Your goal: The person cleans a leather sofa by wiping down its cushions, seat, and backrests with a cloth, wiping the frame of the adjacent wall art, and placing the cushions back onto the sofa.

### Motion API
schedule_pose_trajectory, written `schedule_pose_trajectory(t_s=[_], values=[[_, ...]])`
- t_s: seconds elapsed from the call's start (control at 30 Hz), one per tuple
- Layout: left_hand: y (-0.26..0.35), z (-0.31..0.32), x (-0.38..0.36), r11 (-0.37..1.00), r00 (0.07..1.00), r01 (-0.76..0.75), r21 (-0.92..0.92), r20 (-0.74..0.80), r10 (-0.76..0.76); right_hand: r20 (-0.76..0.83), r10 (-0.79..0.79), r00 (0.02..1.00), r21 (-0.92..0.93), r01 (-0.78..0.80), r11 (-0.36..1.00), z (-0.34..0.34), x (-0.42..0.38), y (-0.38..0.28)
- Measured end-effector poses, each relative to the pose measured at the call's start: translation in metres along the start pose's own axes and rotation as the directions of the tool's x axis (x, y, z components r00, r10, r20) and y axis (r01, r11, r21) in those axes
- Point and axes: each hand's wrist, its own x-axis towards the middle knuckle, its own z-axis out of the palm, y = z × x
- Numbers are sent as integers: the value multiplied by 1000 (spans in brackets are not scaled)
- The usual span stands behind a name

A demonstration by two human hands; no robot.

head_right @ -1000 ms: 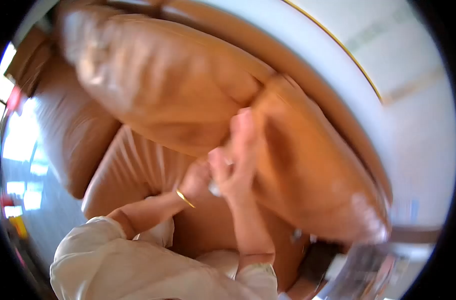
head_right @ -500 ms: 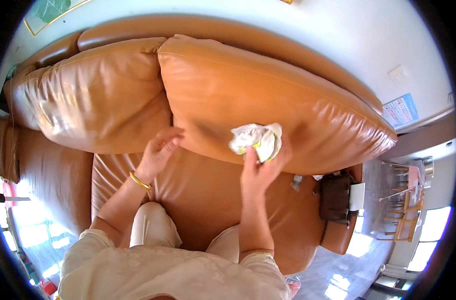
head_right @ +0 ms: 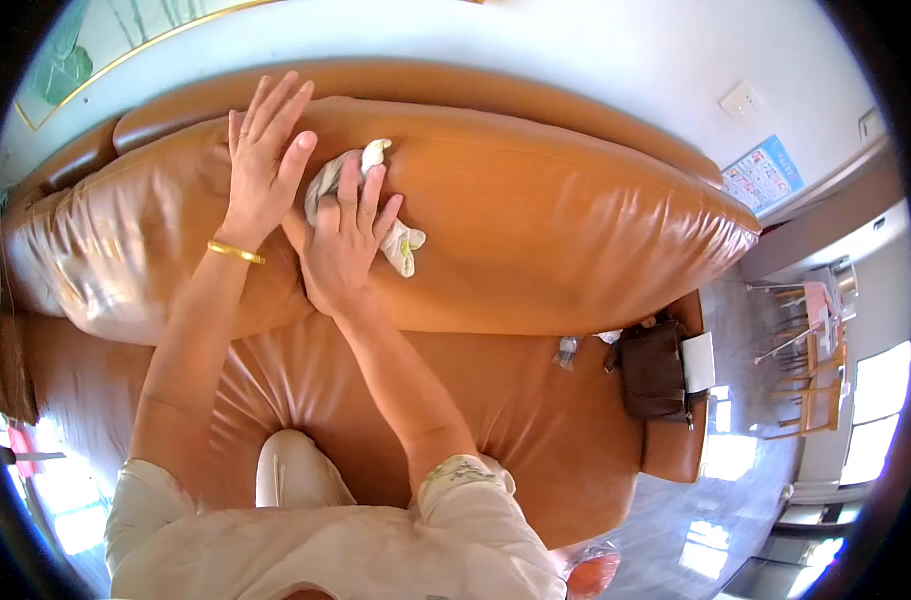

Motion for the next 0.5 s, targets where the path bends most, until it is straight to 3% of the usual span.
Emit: schedule_pose_trajectory(t_s=[0.1, 0.13, 0.2, 0.23, 0.27, 0.3, 0.37, 0.43, 0.5], values=[[-8, 20, 9, 995, 997, -63, 76, 56, 59, 106, -422, 901, -96, 431, 897, -22, 3, 65], [-6, 24, 12, 993, 995, -92, 74, -36, 94, 129, -476, 870, -159, 492, 856, -49, 16, 83], [-5, 26, 12, 994, 995, -93, 56, -34, 95, 406, -376, 833, -435, 538, 722, -110, 31, 137], [-5, 28, 11, 995, 995, -93, 42, -28, 94, 473, 278, 836, -488, -14, 873, -140, 54, 147], [-5, 30, 10, 993, 994, -99, 67, -35, 102, 158, 299, 941, -357, -228, 906, -159, 36, 214], [-6, 32, 9, 990, 993, -104, 96, -43, 109, -173, 288, 942, -120, -310, 943, -178, 19, 278], [-4, 33, 6, 985, 996, -88, 148, -15, 91, -558, 384, 736, -155, -547, 823, -223, 15, 344], [-7, 39, 5, 986, 994, -101, 131, -27, 106, -486, 628, 608, 236, -601, 764, -212, 22, 323], [-7, 41, 5, 982, 994, -104, 159, -23, 109, -492, 494, 717, 202, -458, 866, -150, 28, 225]])
